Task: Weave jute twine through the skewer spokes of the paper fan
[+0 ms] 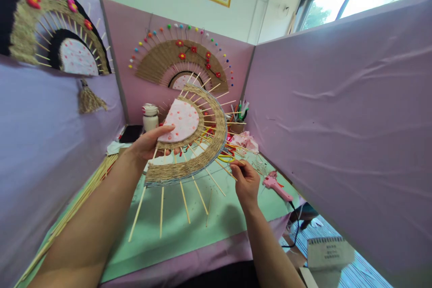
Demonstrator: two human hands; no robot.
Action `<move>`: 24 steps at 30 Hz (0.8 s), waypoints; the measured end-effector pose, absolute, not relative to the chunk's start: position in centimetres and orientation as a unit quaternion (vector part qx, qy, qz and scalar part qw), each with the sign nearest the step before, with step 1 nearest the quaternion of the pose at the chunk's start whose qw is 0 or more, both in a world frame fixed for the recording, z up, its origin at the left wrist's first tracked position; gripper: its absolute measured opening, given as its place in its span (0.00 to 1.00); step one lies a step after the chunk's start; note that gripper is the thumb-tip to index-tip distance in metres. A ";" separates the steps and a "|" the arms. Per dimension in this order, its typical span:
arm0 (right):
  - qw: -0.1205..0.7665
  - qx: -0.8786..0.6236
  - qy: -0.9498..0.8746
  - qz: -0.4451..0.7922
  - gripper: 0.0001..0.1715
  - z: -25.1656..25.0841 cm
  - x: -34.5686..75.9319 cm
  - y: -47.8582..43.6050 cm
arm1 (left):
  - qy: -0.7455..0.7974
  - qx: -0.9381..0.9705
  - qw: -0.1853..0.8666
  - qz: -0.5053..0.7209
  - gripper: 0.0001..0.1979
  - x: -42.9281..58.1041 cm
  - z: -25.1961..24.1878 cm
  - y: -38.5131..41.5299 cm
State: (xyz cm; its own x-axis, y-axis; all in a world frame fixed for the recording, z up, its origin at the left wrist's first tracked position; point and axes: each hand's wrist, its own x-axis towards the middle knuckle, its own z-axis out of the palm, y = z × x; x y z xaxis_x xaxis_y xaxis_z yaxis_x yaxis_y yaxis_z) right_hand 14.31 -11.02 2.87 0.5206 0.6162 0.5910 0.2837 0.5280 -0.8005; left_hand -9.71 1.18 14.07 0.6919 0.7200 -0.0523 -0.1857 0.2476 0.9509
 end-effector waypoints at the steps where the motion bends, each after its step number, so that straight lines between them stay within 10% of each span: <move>1: 0.731 -0.475 -0.476 0.116 0.13 2.9 14.2 -11.0 | 0.247 0.534 0.751 0.300 0.23 -9.6 13.9 1.2; 24: 0.651 -0.527 -0.502 0.218 0.15 -1.9 14.3 -8.1 | 0.265 0.415 0.816 0.303 0.23 -12.1 3.6 1.9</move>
State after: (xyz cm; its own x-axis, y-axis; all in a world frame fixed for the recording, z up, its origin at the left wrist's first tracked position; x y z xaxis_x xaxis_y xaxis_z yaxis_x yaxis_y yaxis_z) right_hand 14.32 -8.14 -1.95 0.4020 0.8121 0.4230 0.2451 0.3497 -0.9042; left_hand -12.06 1.93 3.62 0.6755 0.7145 -0.1820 -0.2741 0.4725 0.8376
